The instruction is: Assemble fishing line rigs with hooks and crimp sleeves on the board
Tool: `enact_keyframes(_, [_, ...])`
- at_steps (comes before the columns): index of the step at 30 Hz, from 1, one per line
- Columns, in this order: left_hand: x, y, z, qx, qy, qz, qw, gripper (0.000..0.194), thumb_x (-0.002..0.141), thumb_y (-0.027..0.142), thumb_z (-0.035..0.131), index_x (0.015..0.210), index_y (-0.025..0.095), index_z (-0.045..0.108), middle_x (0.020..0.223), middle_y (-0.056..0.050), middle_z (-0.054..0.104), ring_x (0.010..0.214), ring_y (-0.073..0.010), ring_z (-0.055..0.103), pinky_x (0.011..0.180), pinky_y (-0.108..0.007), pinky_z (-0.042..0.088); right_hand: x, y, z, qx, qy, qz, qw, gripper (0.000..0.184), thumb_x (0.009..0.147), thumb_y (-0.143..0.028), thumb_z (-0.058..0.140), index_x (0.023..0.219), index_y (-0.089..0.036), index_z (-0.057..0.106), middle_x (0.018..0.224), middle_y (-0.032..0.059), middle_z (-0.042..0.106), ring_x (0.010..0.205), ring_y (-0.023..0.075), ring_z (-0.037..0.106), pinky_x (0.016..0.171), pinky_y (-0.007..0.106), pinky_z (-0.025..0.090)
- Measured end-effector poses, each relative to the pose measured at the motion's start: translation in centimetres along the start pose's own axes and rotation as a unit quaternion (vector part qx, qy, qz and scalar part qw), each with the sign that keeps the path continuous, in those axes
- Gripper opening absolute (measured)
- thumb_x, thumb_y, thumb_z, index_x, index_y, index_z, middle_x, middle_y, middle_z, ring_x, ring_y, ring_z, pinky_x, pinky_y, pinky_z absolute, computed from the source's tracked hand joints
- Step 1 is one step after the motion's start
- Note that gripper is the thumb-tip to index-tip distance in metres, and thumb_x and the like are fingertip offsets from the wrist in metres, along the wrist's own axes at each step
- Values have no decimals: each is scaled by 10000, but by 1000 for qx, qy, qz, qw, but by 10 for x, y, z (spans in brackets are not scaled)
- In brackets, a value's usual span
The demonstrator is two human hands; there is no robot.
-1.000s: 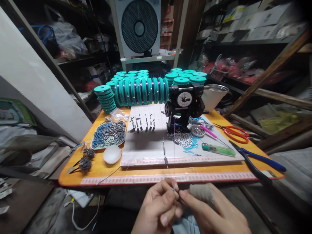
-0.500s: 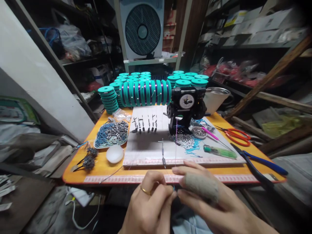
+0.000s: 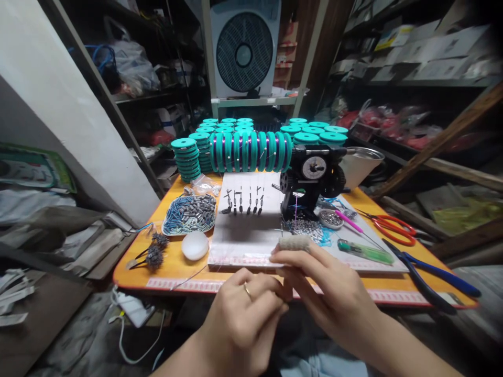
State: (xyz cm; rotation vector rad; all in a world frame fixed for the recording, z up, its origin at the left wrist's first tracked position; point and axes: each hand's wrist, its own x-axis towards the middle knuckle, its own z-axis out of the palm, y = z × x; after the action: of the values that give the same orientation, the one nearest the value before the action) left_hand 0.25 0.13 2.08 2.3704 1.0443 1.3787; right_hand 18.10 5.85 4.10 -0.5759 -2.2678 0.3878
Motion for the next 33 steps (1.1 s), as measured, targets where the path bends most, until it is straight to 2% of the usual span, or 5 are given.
enact_keyframes(4, [4, 1, -3, -372, -18, -370, 851, 198, 845, 233, 683, 693, 152, 586, 821, -47, 625, 744, -140, 562, 641, -240, 392, -9, 3, -7, -39, -19, -135, 990, 427, 808, 33, 415, 1180, -167, 476, 1009, 96, 640, 945, 185, 644, 924, 362, 549])
enact_keyframes(7, [4, -4, -2, -533, -35, -459, 710, 330, 757, 378, 788, 677, 140, 574, 709, -8, 527, 608, -93, 415, 545, -226, 237, -9, 0, -9, -43, -53, -130, 989, 242, 841, -3, 466, 945, -202, 557, 834, 25, 633, 850, 158, 641, 1000, 375, 516])
enact_keyframes(10, [2, -7, 2, -588, -20, -480, 651, 360, 685, 362, 851, 660, 130, 578, 641, 13, 471, 593, -89, 393, 565, -230, 227, -5, -4, -9, 16, -99, -32, 994, 127, 865, -87, 558, 860, -214, 569, 734, -11, 597, 826, 136, 635, 825, 206, 564])
enact_keyframes(25, [14, -6, -1, -607, -18, -431, 667, 307, 717, 292, 835, 632, 105, 606, 691, -4, 504, 642, -98, 399, 599, -237, 241, -5, -3, -11, 32, -93, -25, 995, 136, 876, -99, 569, 862, -234, 551, 822, -5, 612, 802, 135, 601, 849, 267, 545])
enact_keyframes(33, [15, -7, 3, -640, -9, -456, 619, 316, 671, 278, 871, 645, 95, 615, 691, -13, 522, 631, -90, 439, 608, -218, 287, 7, -10, -13, -12, -70, -77, 995, 158, 829, -95, 593, 805, -219, 498, 693, -29, 563, 711, 122, 622, 895, 282, 570])
